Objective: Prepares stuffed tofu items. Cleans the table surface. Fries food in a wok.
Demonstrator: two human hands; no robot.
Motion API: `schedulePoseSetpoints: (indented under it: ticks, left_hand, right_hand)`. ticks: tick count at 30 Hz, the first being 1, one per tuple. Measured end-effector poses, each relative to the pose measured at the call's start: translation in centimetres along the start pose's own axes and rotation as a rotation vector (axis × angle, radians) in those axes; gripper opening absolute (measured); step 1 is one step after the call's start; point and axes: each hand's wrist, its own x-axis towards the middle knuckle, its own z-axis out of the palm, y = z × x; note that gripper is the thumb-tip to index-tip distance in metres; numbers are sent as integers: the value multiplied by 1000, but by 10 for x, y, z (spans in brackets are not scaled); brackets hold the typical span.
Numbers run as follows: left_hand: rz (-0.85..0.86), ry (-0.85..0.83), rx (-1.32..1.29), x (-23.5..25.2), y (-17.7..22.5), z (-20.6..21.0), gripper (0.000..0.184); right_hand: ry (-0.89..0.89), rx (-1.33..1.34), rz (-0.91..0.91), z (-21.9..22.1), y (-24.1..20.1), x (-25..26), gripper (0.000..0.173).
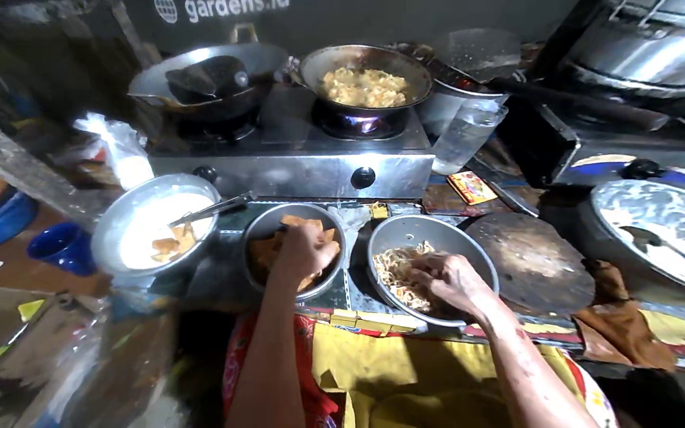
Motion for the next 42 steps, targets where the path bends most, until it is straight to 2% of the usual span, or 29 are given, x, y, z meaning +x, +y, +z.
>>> schedulePoseSetpoints:
  ticks: [2, 4, 6, 8, 10, 13, 17, 20, 22, 25, 27, 29, 31, 34, 36, 40, 42]
  left_hand:
    - [39, 238, 71, 7, -5, 8, 23]
    - [69, 317, 101, 14, -11, 14, 29]
    - [46, 220, 88, 19, -16, 19, 46]
    - [-26, 128, 118, 22, -15, 20, 51]
    - [-106, 132, 156, 21, -9, 17, 49]
    - [-233, 34, 205, 22, -4, 5, 36]
    - [-114, 62, 147, 28, -23, 9, 26]
    - [-115, 55, 112, 29, -26, 8, 48]
    - [-178, 12, 130, 29, -23, 6, 47]
    - [-261, 0, 170, 31, -17, 0, 37]
    - [-288, 3, 185, 30, -16, -3, 40]
    - [-307, -21, 200, 28, -15, -5, 52]
    - [-315, -31, 218, 28, -14, -7, 50]
    - [-308, 55, 204, 28, -18, -5, 43]
    - [-292, 170, 94, 28, -26, -4, 41]
    - [-193, 464, -256, 22, -40, -5, 34]
    - [-121, 509, -517, 19, -44, -6, 28]
  right_hand:
    - [-103, -55, 46, -5, 2, 12, 27]
    - [-221, -111, 81, -8, -2, 26, 34]
    - [-353, -161, 66, -7, -8, 40, 38]
    - [-494, -223, 5, -1, -11, 52, 44]
    - [-590, -300, -63, 4, -13, 59, 41]
    - [-637, -379, -42, 5, -12, 63, 26]
    - [-598, -388, 35, -6, -17, 62, 24]
    - [-592, -454, 131, -10, -24, 62, 31]
    - [-651, -507, 198, -12, -31, 64, 38]
    - [-636, -436, 103, -9, -19, 66, 28]
    - [-628, -391, 72, -10, -17, 67, 22]
    - [-638, -390, 92, -10, -18, 68, 27]
    - [-648, -384, 74, -7, -15, 69, 30]
    - [-605, -344, 11, -2, -9, 69, 22]
    - [-555, -292, 13, -5, -7, 66, 20]
    - [-281, -46, 28, -20, -7, 48, 15]
    - [-177, 69, 53, -27, -10, 38, 13]
